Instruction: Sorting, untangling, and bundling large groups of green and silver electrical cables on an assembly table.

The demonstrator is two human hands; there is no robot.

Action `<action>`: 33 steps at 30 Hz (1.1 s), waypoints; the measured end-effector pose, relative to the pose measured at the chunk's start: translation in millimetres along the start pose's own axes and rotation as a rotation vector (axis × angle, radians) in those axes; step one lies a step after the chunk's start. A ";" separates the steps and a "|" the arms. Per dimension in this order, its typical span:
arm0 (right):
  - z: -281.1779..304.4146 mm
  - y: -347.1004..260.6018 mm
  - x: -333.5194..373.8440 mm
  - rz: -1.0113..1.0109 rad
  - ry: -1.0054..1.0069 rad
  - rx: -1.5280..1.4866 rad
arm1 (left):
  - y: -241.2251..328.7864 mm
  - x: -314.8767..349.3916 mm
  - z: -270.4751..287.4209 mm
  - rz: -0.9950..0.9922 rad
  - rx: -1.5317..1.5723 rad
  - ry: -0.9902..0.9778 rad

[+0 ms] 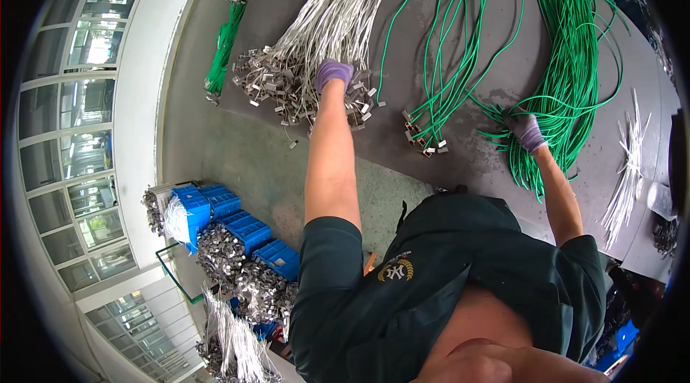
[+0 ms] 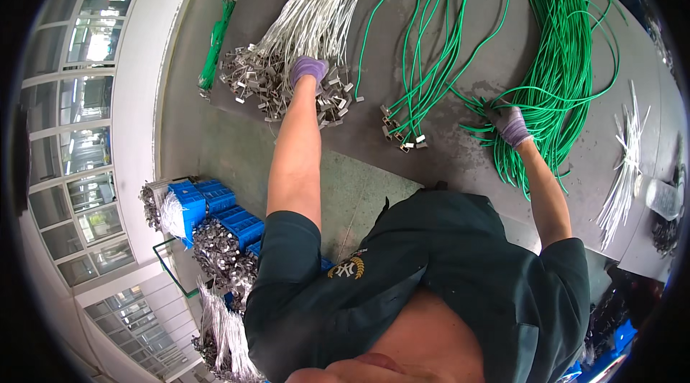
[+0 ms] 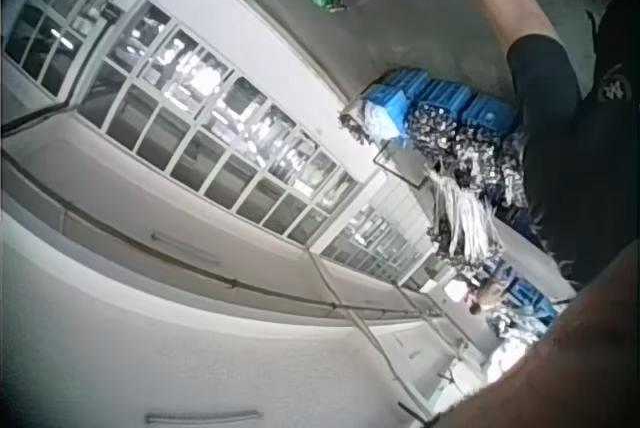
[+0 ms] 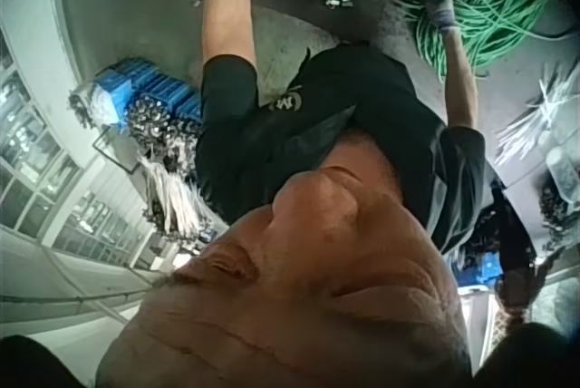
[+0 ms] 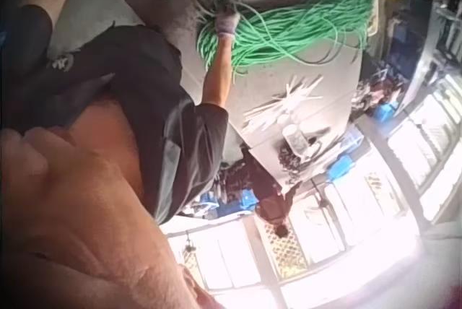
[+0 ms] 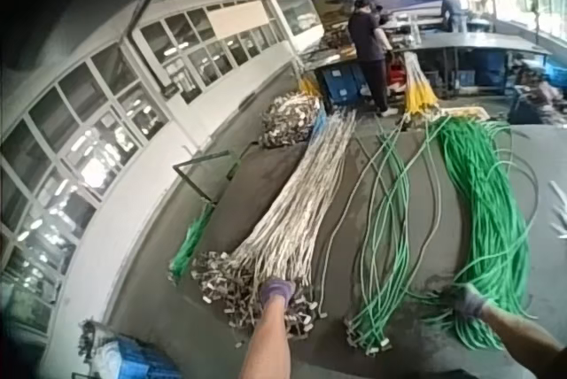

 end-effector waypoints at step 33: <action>-220.2 -188.0 -74.5 0.145 -0.567 -0.267 | -174.6 298.3 -137.6 -0.650 0.496 0.237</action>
Point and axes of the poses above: each hand's wrist, its own x-axis away from the middle knuckle, its own z-axis out of the back of the hand, y = z × x, the point moved 1 cm from there along -x, towards the middle knuckle, and after that the axes turned 12 degrees about -z, right-handed, at the moved point
